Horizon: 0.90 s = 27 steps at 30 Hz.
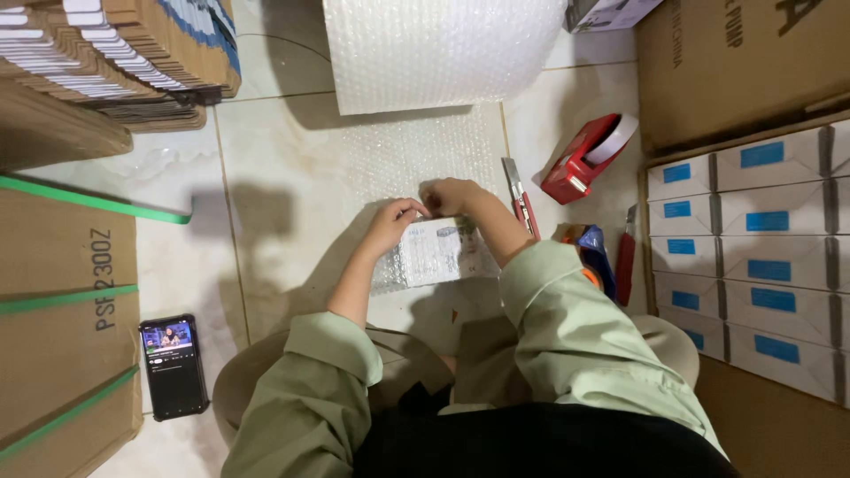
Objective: The person sits on the floor and wraps small white boxes with bubble wrap. They use a utility knife to cut the bubble wrap and a tape dispenser to secure the wrapping with orange tape. The wrapped packages are then placed into a larger cardboard box.
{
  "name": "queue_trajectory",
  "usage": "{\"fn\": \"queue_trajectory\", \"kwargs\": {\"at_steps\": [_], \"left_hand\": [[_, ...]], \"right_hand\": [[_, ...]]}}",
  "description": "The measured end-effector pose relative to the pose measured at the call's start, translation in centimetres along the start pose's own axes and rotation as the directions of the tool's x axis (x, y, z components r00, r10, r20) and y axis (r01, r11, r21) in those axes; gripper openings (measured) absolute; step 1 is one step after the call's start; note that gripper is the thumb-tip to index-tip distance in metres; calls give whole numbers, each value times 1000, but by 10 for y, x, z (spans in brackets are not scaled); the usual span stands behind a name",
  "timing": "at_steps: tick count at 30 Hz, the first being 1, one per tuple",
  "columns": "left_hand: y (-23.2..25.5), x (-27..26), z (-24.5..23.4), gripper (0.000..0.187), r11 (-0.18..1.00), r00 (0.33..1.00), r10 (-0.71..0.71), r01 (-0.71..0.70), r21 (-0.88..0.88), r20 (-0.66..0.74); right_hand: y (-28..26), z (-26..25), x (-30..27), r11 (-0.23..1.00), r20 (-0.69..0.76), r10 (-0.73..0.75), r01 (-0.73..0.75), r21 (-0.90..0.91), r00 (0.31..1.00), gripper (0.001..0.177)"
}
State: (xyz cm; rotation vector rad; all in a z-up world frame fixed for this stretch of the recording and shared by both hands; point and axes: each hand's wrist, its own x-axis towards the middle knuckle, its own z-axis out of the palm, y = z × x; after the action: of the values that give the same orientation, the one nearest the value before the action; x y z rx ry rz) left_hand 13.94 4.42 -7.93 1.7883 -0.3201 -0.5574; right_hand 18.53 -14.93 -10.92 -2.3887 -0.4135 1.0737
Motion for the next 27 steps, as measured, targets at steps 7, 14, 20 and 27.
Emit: {"fn": "queue_trajectory", "kwargs": {"at_steps": [7, 14, 20, 27], "left_hand": [[2, -3, -12, 28, 992, 993, 3, -17, 125, 116], [9, -2, -13, 20, 988, 985, -138, 130, 84, 100], [14, -3, -22, 30, 981, 980, -173, 163, 102, 101], [-8, 0, -17, 52, 935, 942, -141, 26, 354, 303]], "right_hand": [[6, -13, -19, 906, -408, 147, -288, -310, 901, 25], [-101, 22, -143, 866, -188, -256, 138, -481, 948, 115], [-83, 34, -128, 796, -161, -188, 55, -602, 969, 120], [-84, 30, -144, 867, 0, -220, 195, -458, 976, 120]]}}
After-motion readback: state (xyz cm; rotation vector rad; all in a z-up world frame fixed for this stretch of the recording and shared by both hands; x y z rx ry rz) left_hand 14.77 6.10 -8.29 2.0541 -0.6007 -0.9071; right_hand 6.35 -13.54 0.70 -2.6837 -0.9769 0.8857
